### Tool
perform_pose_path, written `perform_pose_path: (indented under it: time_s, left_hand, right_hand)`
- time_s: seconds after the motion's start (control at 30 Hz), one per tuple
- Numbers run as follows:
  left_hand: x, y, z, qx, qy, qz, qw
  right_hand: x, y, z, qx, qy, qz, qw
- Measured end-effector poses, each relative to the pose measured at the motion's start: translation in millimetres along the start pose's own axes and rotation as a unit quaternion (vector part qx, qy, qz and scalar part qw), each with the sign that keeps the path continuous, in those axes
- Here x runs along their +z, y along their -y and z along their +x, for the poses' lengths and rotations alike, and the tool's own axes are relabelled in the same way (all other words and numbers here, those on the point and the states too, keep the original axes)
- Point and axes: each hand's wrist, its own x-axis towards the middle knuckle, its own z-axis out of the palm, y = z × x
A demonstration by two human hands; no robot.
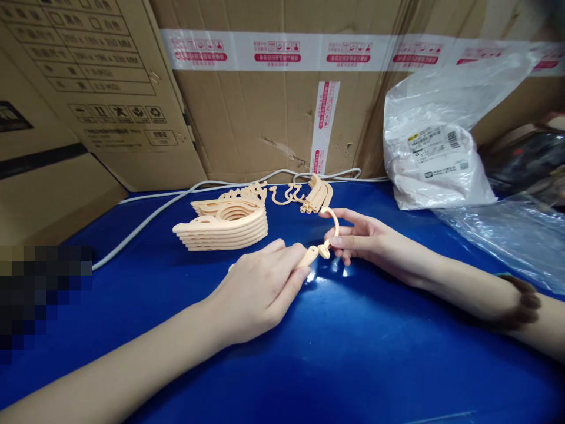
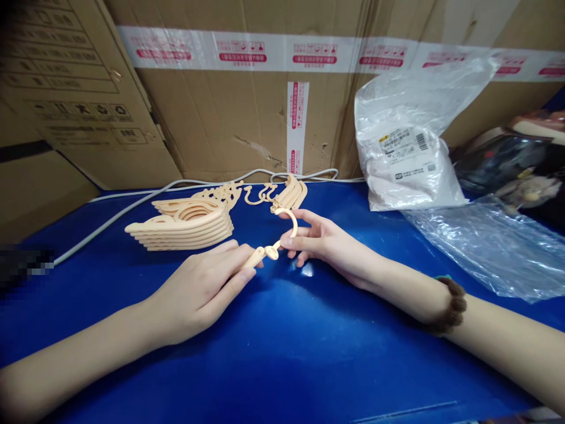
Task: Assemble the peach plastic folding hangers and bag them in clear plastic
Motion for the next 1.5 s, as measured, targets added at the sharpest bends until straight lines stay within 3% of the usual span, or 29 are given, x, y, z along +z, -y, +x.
perform_pose_path:
  time_s: [0.23,0.43,0.93,1.5]
  left_hand:
    - [3,2,1,0.057,-0.026,0.010,0.998]
    - [4,0,2,0.082,-0.050,0.069,0.993]
    - [2,-3,0,0.084,-0.027,0.216,0.972]
    - [0,-6,1,0.088,-0.023,0.259,0.962]
  right_hand:
    - [-2,-2,0,-0.014,0.029,-0.010,0.999]
    - [0,-2,0,-0.012,0.017,-0.016,1.000]
    - [2,-4,-2,-0.033,-0.008,-0.052,0.998]
    - [10,2,-6,-0.101,-0.060,-0.160,0.980]
